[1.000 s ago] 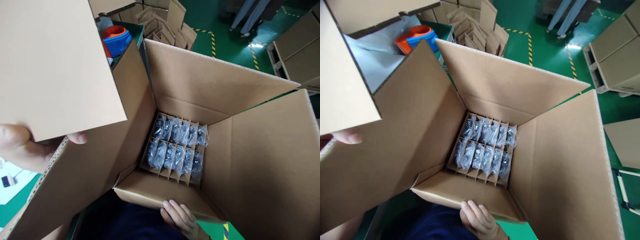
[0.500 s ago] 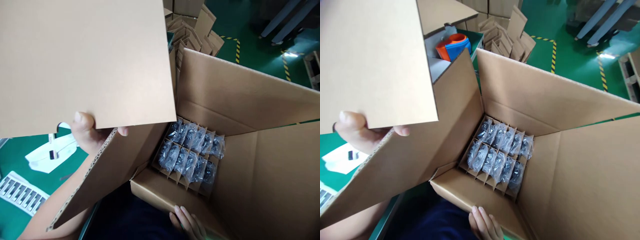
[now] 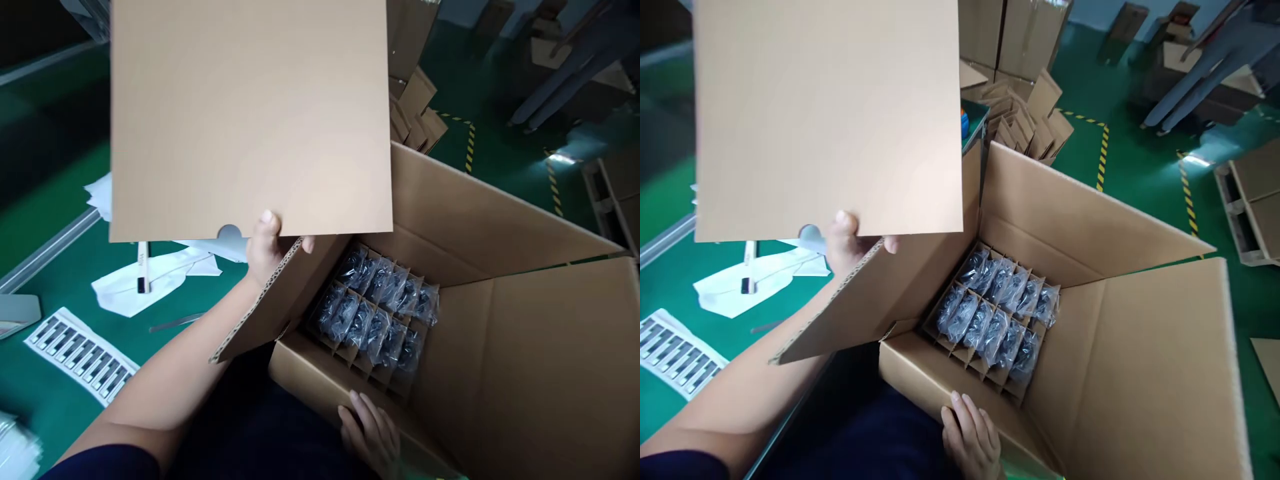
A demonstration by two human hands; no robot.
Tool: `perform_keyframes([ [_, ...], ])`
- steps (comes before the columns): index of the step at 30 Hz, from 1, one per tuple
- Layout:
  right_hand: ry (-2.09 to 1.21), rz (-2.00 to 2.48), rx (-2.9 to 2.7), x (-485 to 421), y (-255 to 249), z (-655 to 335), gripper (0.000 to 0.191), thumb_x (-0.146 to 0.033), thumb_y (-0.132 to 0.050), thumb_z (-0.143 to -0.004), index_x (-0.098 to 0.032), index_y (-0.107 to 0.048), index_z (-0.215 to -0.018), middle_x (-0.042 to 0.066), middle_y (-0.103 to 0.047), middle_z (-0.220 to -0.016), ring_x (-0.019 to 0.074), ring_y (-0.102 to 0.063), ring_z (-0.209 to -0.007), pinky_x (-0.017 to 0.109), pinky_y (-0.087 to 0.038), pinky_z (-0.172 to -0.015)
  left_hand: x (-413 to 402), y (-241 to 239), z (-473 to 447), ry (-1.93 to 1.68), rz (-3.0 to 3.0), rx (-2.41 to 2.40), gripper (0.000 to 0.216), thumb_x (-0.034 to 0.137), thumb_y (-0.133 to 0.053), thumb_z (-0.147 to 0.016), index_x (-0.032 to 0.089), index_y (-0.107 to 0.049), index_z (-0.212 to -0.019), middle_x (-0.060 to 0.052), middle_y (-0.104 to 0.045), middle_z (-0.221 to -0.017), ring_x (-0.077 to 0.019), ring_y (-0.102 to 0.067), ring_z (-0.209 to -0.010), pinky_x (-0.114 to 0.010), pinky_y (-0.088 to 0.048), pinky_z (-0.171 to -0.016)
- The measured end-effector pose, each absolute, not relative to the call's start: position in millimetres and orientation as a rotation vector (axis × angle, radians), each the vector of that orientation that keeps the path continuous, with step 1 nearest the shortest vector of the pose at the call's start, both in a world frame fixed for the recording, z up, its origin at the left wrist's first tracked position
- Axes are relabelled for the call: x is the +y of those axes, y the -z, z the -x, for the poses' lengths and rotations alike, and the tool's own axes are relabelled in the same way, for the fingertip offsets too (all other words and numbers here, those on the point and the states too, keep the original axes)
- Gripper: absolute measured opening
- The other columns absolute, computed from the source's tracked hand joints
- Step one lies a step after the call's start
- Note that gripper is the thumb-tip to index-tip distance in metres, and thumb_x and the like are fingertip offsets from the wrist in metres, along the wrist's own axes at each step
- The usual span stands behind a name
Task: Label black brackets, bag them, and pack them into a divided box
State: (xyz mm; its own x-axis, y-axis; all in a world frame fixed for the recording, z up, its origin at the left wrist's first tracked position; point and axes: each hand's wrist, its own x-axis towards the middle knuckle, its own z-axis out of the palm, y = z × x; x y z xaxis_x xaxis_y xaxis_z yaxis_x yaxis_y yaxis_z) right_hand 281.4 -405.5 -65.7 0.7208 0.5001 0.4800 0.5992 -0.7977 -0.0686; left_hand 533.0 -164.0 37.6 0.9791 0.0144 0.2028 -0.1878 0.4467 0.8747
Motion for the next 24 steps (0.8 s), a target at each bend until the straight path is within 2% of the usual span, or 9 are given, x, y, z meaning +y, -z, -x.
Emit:
perform_keyframes([
  [4,0.729,2.637,-0.826,-397,64,-285,0.031,-0.016,-0.048,-0.090,-0.028,-0.073,-0.103,0.004,-0.077,-0.101,0.0188,-0.075,-0.086,0.027,-0.058,-0.070,-153,-53,-539,-0.025,-1.297,-0.304,0.063,0.065,-0.034,-0.092,0.019,-0.056,-0.056,0.000,-0.050,-0.048,-0.0127,-0.048,-0.047,-0.026,-0.042,-0.052],
  [8,0.679,2.428,-0.603,-406,59,-297,0.032,-0.019,-0.052,-0.090,-0.025,-0.070,-0.116,0.007,-0.074,-0.110,0.0223,-0.075,-0.090,0.028,-0.061,-0.071,-127,-99,-523,-0.079,-1.510,-0.477,0.059,0.055,-0.039,-0.094,0.018,-0.063,-0.055,-0.003,-0.059,-0.053,-0.0171,-0.057,-0.058,-0.029,-0.047,-0.065],
  [11,0.478,1.985,-0.340,-415,28,-320,0.045,-0.046,-0.046,-0.097,-0.027,-0.057,-0.136,0.012,-0.069,-0.122,0.0257,-0.074,-0.093,0.034,-0.063,-0.067,-120,-138,-480,0.131,-1.613,-0.638,0.059,0.049,-0.035,-0.097,0.018,-0.064,-0.057,-0.004,-0.065,-0.059,-0.0177,-0.060,-0.061,-0.030,-0.048,-0.067],
  [13,0.295,1.633,-0.245,-419,-4,-334,0.070,-0.070,-0.027,-0.093,-0.026,-0.051,-0.141,0.016,-0.066,-0.128,0.0280,-0.073,-0.097,0.039,-0.063,-0.067,-127,-153,-446,0.327,-1.683,-0.650,0.056,0.044,-0.033,-0.098,0.018,-0.061,-0.057,-0.003,-0.065,-0.060,-0.0162,-0.060,-0.061,-0.028,-0.047,-0.066],
  [14,0.233,1.502,-0.164,-419,-20,-339,0.078,-0.076,-0.022,-0.090,-0.024,-0.052,-0.140,0.017,-0.065,-0.128,0.0286,-0.072,-0.099,0.040,-0.063,-0.069,-132,-156,-431,0.401,-1.716,-0.635,0.055,0.042,-0.030,-0.098,0.018,-0.059,-0.057,-0.002,-0.064,-0.060,-0.0152,-0.059,-0.060,-0.027,-0.047,-0.066],
  [16,0.192,1.354,0.063,-418,-45,-344,0.070,-0.071,-0.034,-0.091,-0.024,-0.053,-0.139,0.015,-0.067,-0.125,0.0259,-0.071,-0.100,0.036,-0.063,-0.069,-143,-154,-408,0.459,-1.792,-0.639,0.053,0.038,-0.027,-0.099,0.018,-0.055,-0.058,-0.001,-0.063,-0.062,-0.0136,-0.058,-0.061,-0.025,-0.047,-0.067],
  [18,0.194,1.329,0.240,-415,-58,-341,0.058,-0.056,-0.053,-0.090,-0.028,-0.050,-0.140,0.012,-0.067,-0.126,0.0227,-0.070,-0.101,0.031,-0.062,-0.066,-152,-144,-392,0.416,-1.879,-0.708,0.053,0.037,-0.025,-0.099,0.018,-0.052,-0.058,0.000,-0.063,-0.064,-0.0132,-0.058,-0.063,-0.025,-0.048,-0.072],
  [20,0.181,1.372,0.320,-416,-63,-332,0.060,-0.050,-0.061,-0.086,-0.031,-0.048,-0.141,0.010,-0.067,-0.127,0.0234,-0.069,-0.103,0.029,-0.062,-0.063,-158,-131,-381,0.360,-1.903,-0.806,0.050,0.039,-0.026,-0.099,0.019,-0.049,-0.059,0.000,-0.061,-0.065,-0.0136,-0.058,-0.066,-0.026,-0.048,-0.077],
  [24,0.157,1.529,0.466,-447,-87,-301,0.055,-0.052,-0.071,-0.076,-0.027,-0.063,-0.125,0.013,-0.073,-0.111,0.0284,-0.072,-0.096,0.035,-0.064,-0.070,-173,-106,-362,0.479,-1.754,-1.005,0.054,0.040,-0.019,-0.102,0.019,-0.053,-0.066,-0.002,-0.064,-0.068,-0.0135,-0.061,-0.069,-0.024,-0.051,-0.077],
])
